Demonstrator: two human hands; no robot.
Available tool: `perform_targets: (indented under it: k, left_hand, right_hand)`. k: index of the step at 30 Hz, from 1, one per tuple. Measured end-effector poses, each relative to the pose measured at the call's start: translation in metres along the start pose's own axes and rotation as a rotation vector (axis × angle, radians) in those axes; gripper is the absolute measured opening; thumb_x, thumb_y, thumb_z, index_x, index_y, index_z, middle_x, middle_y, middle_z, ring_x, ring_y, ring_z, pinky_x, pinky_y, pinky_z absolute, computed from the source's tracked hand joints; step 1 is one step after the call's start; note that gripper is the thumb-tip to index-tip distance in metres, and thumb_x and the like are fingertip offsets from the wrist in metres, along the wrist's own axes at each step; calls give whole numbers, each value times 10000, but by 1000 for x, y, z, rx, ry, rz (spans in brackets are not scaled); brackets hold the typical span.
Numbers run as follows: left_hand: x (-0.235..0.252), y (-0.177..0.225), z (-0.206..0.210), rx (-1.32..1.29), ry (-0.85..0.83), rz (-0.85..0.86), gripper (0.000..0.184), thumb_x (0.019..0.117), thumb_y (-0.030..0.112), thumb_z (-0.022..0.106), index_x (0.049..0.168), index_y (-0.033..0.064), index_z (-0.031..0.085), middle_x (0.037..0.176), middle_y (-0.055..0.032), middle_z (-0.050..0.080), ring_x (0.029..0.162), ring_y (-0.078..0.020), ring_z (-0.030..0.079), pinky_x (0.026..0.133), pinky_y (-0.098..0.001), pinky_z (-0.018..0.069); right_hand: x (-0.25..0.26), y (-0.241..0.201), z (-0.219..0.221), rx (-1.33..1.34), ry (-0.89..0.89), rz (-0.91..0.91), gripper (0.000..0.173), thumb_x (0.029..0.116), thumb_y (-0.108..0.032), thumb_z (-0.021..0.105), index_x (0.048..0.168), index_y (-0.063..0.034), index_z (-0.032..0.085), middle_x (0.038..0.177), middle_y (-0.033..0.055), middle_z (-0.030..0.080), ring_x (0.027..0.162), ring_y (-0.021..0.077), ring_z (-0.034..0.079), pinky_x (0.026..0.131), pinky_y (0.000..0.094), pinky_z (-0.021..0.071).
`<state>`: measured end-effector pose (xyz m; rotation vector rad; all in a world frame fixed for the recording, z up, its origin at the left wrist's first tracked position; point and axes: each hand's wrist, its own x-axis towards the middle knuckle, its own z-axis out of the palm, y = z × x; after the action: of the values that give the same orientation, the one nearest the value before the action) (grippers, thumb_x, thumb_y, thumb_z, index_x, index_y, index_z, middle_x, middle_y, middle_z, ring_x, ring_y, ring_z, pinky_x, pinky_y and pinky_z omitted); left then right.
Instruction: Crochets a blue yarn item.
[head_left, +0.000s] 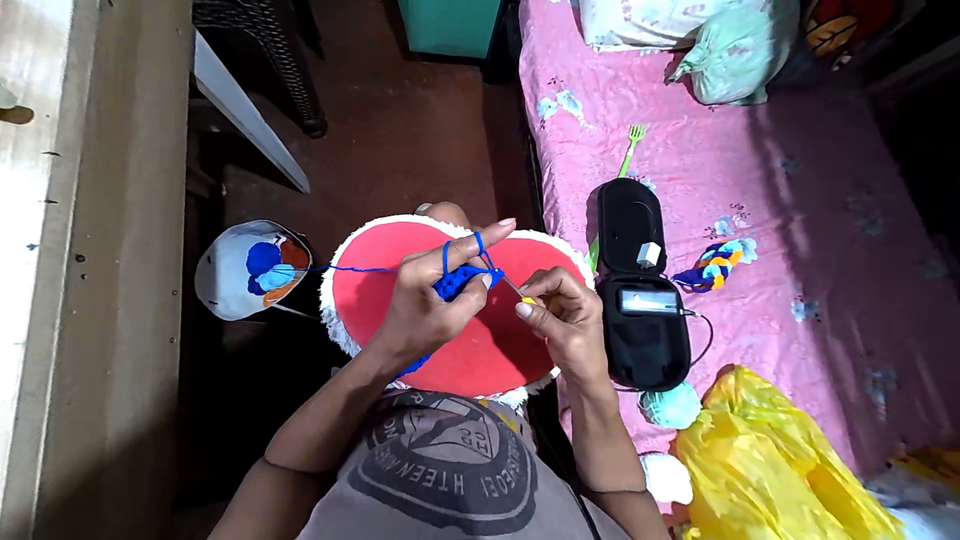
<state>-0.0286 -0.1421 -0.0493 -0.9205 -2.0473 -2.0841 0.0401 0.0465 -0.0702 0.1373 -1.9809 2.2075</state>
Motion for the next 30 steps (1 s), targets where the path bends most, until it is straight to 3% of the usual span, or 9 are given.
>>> perform_targets:
  k: [6, 10, 15, 18, 20, 22, 25, 27, 30]
  left_hand:
    - [-1, -3, 0, -41, 25, -49, 502, 836, -77, 601, 1338, -63, 613, 842, 11, 703, 673, 11, 610, 626, -139, 532]
    - [-1, 0, -1, -121, 56, -164, 527, 828, -91, 590, 1346, -5, 628, 822, 40, 691, 649, 2, 610, 592, -142, 526]
    - [-1, -4, -2, -233, 58, -217, 501, 841, -103, 563, 1325, -3, 645, 816, 28, 700, 658, -20, 621, 608, -160, 532]
    - [-1, -4, -1, -277, 39, -250, 513, 840, -105, 561, 1336, 1, 639, 813, 24, 698, 660, -28, 625, 604, -164, 532]
    - [-1, -3, 2, -301, 31, -266, 542, 835, -96, 571, 1364, 12, 621, 803, 29, 695, 650, -25, 617, 595, -161, 522]
    - [-3, -4, 7, -341, 29, -265, 563, 852, -86, 585, 1401, 39, 603, 808, 21, 689, 657, -35, 618, 607, -170, 531]
    - [-6, -10, 18, -382, 58, -245, 592, 859, -92, 600, 1428, 71, 591, 816, 25, 695, 680, -35, 627, 651, -187, 545]
    - [-9, -14, 25, -338, 63, -219, 604, 849, -101, 606, 1435, 42, 575, 841, 26, 697, 696, -22, 626, 665, -183, 548]
    - [-17, -22, 35, -88, 60, -55, 533, 838, -90, 599, 1367, -26, 617, 895, -29, 704, 703, 8, 601, 662, -149, 528]
  right_hand:
    - [-2, 6, 5, -384, 77, -237, 46, 894, 25, 650, 932, 30, 676, 884, 36, 671, 805, 7, 642, 721, 144, 560]
    - [-3, 9, 5, -537, 77, -360, 61, 921, -9, 646, 910, 45, 674, 868, 80, 666, 797, 17, 638, 706, 125, 539]
    - [-4, 11, 1, -624, 68, -449, 85, 927, -8, 638, 893, 59, 677, 851, 110, 657, 750, 31, 613, 653, 116, 505]
    - [-6, 9, -2, -381, 44, -294, 39, 916, 4, 660, 937, 31, 679, 896, 56, 673, 803, 13, 646, 714, 140, 560]
    - [-6, 4, -4, -59, 13, -61, 118, 895, 22, 669, 980, -55, 700, 920, -14, 697, 715, -30, 603, 622, 128, 515]
    - [-3, 5, -6, 334, -69, 157, 124, 897, 0, 666, 979, -87, 698, 899, -1, 701, 583, -38, 514, 500, 127, 410]
    - [-1, 10, -3, 693, -159, 320, 85, 899, -29, 679, 970, -73, 689, 863, 53, 699, 550, 5, 547, 479, 151, 434]
    - [-1, 9, -1, 681, -135, 303, 77, 902, -24, 672, 964, -67, 685, 847, 54, 698, 548, 4, 547, 480, 151, 430]
    - [-3, 0, 4, 259, -6, 176, 115, 891, 26, 630, 944, -71, 662, 873, -1, 700, 555, -45, 494, 484, 123, 393]
